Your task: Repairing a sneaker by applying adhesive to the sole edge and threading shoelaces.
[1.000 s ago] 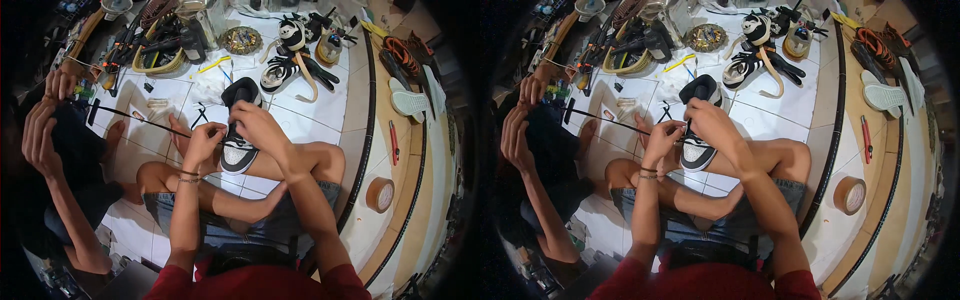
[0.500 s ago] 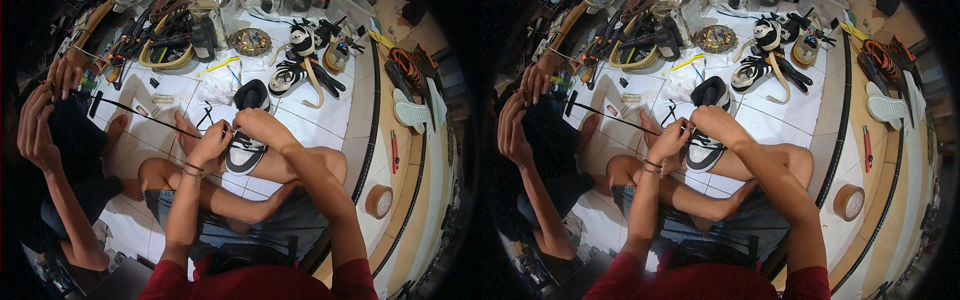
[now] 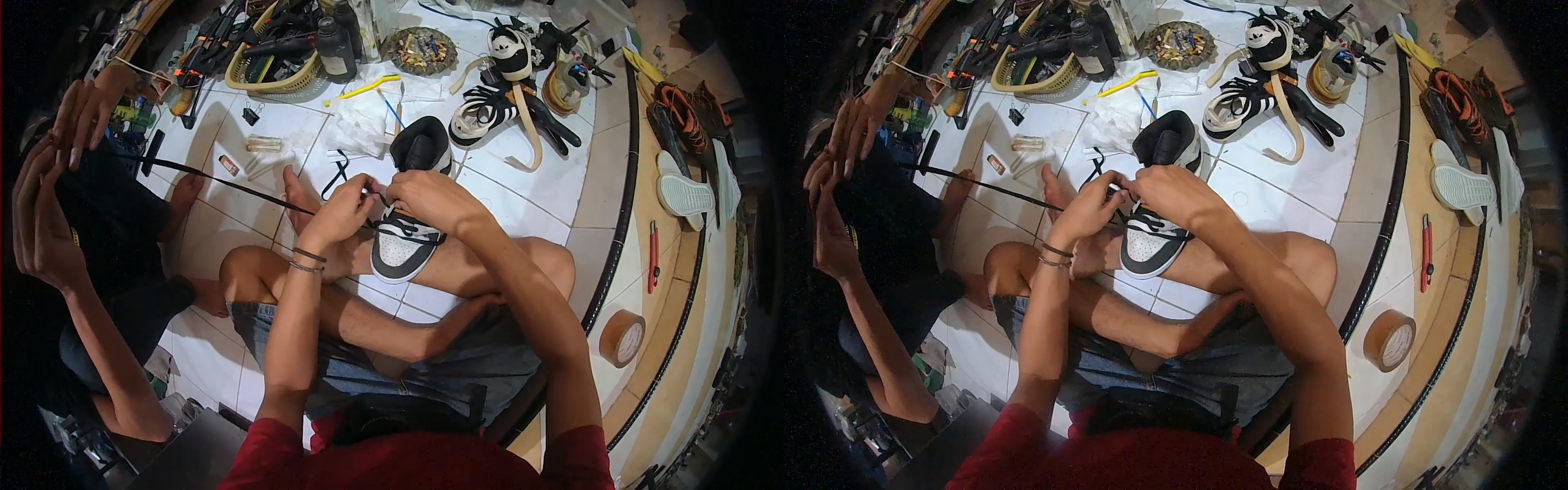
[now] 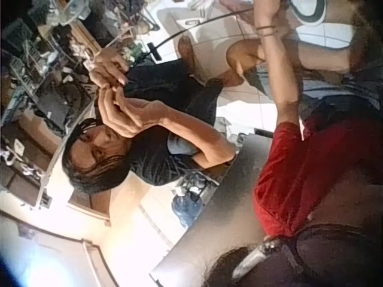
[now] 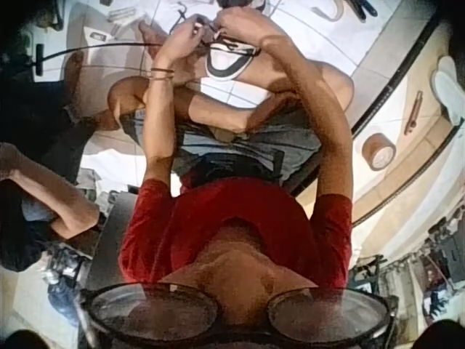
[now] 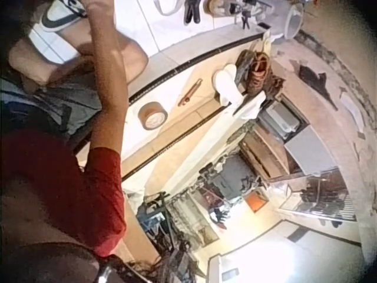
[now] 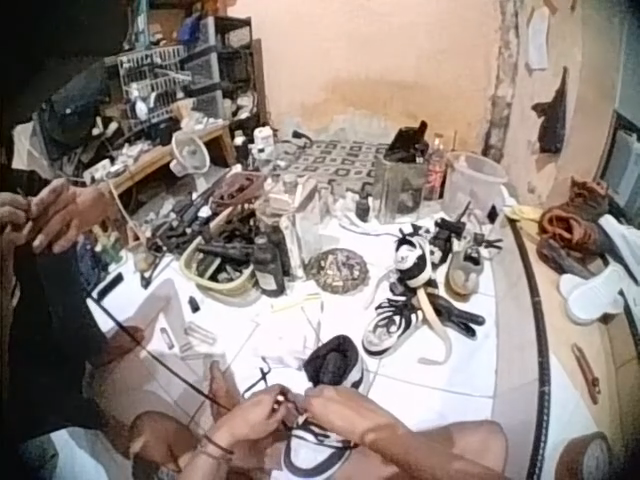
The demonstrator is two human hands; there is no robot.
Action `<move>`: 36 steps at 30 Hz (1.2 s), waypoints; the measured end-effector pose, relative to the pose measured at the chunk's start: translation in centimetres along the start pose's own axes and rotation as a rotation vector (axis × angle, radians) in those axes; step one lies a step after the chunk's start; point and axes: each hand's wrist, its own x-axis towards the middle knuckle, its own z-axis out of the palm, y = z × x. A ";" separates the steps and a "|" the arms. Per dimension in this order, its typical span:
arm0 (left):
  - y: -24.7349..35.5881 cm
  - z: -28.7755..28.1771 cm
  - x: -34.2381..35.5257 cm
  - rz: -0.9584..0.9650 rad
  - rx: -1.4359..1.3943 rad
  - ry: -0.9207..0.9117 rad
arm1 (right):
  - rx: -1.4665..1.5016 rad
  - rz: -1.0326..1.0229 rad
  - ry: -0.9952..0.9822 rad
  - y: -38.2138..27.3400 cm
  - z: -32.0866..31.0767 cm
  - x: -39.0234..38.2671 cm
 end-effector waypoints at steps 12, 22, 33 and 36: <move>0.1 -1.1 -0.2 -0.047 -0.223 -0.225 | 0.169 0.020 0.109 -0.7 -0.8 -1.6; 0.9 0.5 -1.0 0.001 -0.085 -0.070 | 0.048 -0.035 0.221 -1.0 1.1 -0.9; 0.3 1.3 -1.4 -0.006 -0.078 0.001 | 0.091 -0.011 0.032 0.6 0.7 -0.2; 0.3 1.4 -1.4 -0.010 -0.089 0.010 | 0.086 -0.032 0.027 0.5 0.3 -0.1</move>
